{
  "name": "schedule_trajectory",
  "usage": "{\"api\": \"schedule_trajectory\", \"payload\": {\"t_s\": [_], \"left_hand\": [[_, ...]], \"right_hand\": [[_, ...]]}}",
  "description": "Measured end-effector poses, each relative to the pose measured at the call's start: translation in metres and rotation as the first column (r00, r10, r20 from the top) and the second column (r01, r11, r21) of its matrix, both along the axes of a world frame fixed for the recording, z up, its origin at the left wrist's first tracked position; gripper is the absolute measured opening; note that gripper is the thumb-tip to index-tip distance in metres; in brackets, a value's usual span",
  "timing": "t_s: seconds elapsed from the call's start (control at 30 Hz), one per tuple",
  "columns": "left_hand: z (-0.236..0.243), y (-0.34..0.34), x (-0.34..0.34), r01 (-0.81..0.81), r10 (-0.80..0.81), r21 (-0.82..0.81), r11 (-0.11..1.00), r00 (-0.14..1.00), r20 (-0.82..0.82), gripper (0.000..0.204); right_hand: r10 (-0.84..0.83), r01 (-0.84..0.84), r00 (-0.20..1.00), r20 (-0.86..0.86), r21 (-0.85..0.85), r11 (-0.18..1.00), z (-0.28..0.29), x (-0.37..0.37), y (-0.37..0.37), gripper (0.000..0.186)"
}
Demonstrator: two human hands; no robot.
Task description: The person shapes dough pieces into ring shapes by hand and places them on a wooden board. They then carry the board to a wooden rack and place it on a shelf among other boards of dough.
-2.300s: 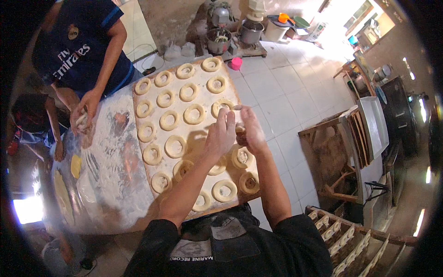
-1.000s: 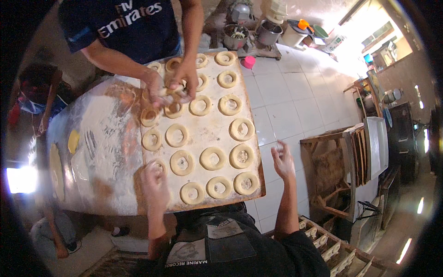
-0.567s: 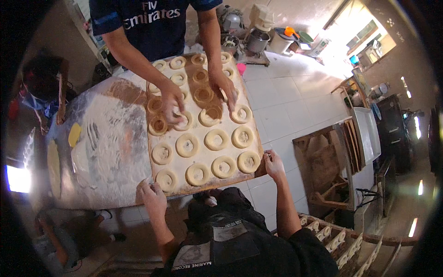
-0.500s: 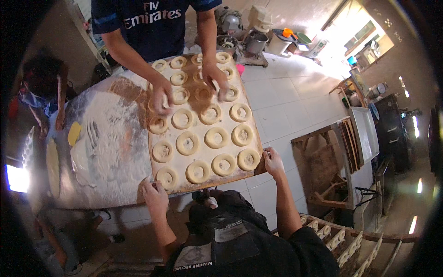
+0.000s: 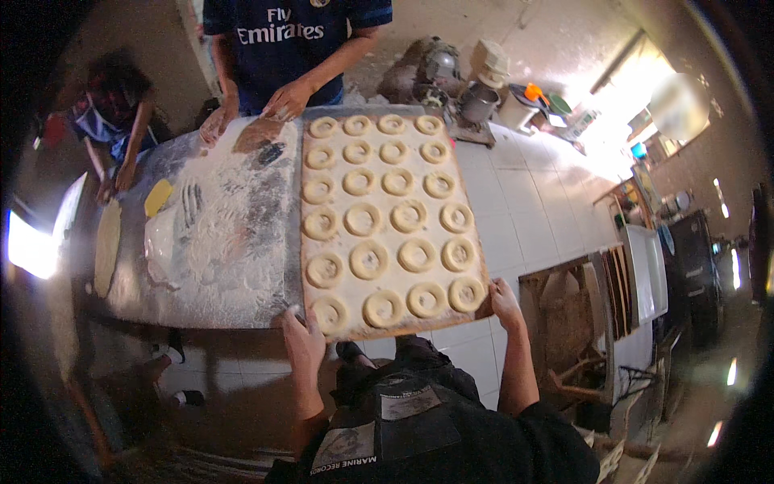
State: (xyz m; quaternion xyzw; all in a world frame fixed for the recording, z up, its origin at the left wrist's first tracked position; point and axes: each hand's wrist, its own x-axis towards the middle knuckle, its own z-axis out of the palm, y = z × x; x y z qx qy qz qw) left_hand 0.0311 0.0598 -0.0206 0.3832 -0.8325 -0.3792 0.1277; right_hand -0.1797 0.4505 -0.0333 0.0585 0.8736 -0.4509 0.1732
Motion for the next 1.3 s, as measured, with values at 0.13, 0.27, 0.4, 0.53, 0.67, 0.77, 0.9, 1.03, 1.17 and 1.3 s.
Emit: {"api": "schedule_trajectory", "payload": {"t_s": [0.13, 0.27, 0.4, 0.53, 0.67, 0.77, 0.9, 1.03, 1.17, 1.3], "left_hand": [[-0.019, 0.023, 0.0, -0.212, 0.243, 0.421, 0.882, 0.97, -0.019, 0.045], [-0.062, 0.032, -0.014, -0.386, 0.323, 0.528, 0.756, 0.923, 0.211, 0.076], [-0.073, 0.043, -0.02, -0.375, 0.352, 0.431, 0.821, 0.926, 0.135, 0.066], [-0.054, 0.054, -0.03, -0.384, 0.375, 0.317, 0.867, 0.922, 0.093, 0.054], [-0.087, 0.076, -0.017, -0.457, 0.48, 0.185, 0.87, 0.87, -0.11, 0.054], [-0.09, 0.104, -0.014, -0.607, 0.631, 0.177, 0.775, 0.754, -0.18, 0.06], [-0.102, 0.155, -0.008, -0.731, 0.793, 0.324, 0.6, 0.597, -0.123, 0.072], [0.007, 0.205, -0.019, -0.813, 0.895, 0.384, 0.439, 0.433, -0.105, 0.076], [0.042, 0.251, -0.043, -0.88, 0.934, 0.319, 0.352, 0.308, -0.18, 0.077], [0.026, 0.285, -0.069, -0.775, 0.909, 0.528, 0.348, 0.14, -0.393, 0.065]], "right_hand": [[0.009, 0.086, 0.978, 0.209, -0.443, 0.892, -0.016, -0.023, 0.021, 0.045], [-0.123, 0.329, 0.898, 0.423, -0.457, 0.826, -0.036, -0.066, 0.012, 0.074], [-0.077, 0.225, 0.952, 0.298, -0.503, 0.834, -0.038, -0.08, -0.026, 0.078], [-0.111, 0.315, 0.933, 0.343, -0.626, 0.713, -0.07, -0.113, -0.055, 0.075], [0.186, -0.032, 0.961, 0.205, -0.586, 0.81, -0.063, -0.146, -0.117, 0.068], [0.354, -0.197, 0.921, 0.161, -0.591, 0.782, -0.061, -0.176, -0.148, 0.062], [0.517, -0.378, 0.848, 0.116, -0.551, 0.744, -0.061, -0.222, -0.179, 0.056], [0.606, -0.501, 0.793, 0.058, -0.503, 0.704, -0.073, -0.256, -0.196, 0.05], [0.707, -0.504, 0.697, 0.117, -0.622, 0.6, -0.031, -0.238, -0.221, 0.045], [0.817, -0.5, 0.571, 0.073, -0.758, 0.418, -0.088, -0.269, -0.259, 0.047]]}}
